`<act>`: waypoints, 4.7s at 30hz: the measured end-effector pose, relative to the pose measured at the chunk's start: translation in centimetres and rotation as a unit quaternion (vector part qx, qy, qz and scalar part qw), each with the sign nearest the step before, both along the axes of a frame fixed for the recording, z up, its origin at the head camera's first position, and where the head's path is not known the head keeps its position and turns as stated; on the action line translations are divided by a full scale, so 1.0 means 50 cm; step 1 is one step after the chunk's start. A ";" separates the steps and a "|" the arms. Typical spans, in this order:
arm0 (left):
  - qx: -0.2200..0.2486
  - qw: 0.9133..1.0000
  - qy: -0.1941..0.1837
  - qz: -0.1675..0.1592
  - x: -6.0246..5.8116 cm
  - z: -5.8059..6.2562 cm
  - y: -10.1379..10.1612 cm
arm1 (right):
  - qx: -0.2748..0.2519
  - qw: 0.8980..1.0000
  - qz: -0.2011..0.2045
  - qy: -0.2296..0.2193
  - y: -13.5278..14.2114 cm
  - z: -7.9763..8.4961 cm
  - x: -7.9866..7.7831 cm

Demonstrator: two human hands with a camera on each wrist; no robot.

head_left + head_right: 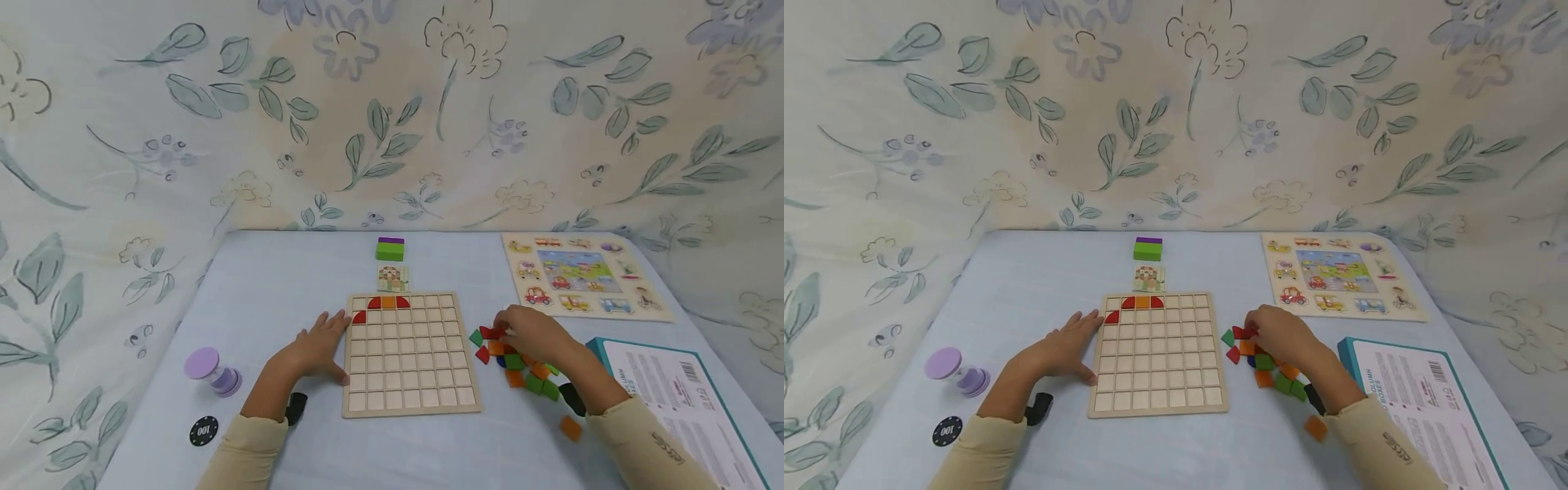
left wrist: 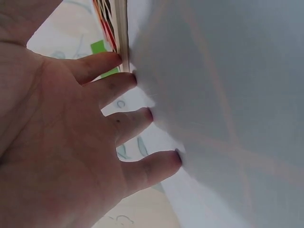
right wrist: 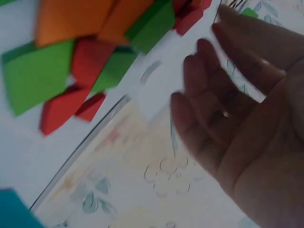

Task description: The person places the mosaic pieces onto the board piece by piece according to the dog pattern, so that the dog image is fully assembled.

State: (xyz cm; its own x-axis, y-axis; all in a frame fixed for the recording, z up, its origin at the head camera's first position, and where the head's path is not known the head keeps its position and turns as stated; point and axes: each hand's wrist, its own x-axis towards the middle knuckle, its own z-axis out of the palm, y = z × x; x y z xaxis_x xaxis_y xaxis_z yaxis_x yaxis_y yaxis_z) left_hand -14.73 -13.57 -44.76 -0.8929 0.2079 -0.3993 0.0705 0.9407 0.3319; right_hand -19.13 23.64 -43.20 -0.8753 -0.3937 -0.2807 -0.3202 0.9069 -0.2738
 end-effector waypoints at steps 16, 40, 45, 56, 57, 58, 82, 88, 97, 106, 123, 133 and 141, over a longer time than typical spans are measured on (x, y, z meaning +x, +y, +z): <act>0.012 1.000 -0.008 -0.002 0.004 0.006 -0.007 | -0.019 0.997 -0.056 -0.052 0.056 -0.021 0.026; 0.027 1.000 0.011 -0.004 -0.008 -0.012 0.005 | -0.171 0.976 0.126 0.051 -0.398 -0.024 -0.035; 0.021 1.000 0.012 -0.008 -0.007 -0.005 0.007 | -0.154 0.979 0.118 0.061 -0.418 -0.038 -0.039; 0.019 1.000 0.012 0.014 -0.007 -0.001 -0.003 | -0.086 0.970 0.194 0.122 -0.425 -0.028 -0.025; 0.017 1.000 0.012 0.017 -0.005 -0.001 -0.006 | -0.087 0.968 0.202 0.122 -0.422 -0.024 -0.021; 0.016 1.000 0.012 0.022 -0.004 -0.002 -0.009 | -0.087 0.967 0.207 0.122 -0.418 -0.022 -0.019; -0.007 1.000 0.000 0.020 0.009 0.007 -0.024 | -0.003 1.000 0.013 -0.005 -0.076 -0.025 -0.022; -0.001 1.000 -0.008 0.021 0.010 0.008 -0.022 | -0.033 0.999 0.001 -0.007 -0.091 -0.001 -0.033; 0.004 1.000 -0.005 0.015 0.003 0.006 -0.019 | -0.116 0.988 0.070 0.070 -0.260 0.016 -0.018; 0.013 1.000 -0.002 0.007 0.002 -0.002 -0.021 | -0.075 0.958 0.222 0.168 -0.423 -0.011 0.033; 0.011 1.000 -0.001 -0.004 0.002 0.011 -0.030 | -0.099 0.958 0.246 0.112 -0.441 -0.022 0.043; 0.014 1.000 -0.007 -0.002 0.005 0.012 -0.027 | -0.102 0.961 0.230 0.119 -0.447 -0.039 0.038; 0.010 1.000 -0.006 -0.010 0.001 0.008 -0.024 | -0.101 0.965 0.214 0.113 -0.448 -0.038 0.035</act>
State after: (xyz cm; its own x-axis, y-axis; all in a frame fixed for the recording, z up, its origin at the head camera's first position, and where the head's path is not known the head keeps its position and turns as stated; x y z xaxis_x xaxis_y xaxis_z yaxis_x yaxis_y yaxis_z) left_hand -14.67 -14.78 -44.35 -0.8840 0.2337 -0.4049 0.0857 0.9324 0.3511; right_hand -17.39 1.22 -45.11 -0.6502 -0.7595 0.0178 -0.7256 0.6139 -0.3109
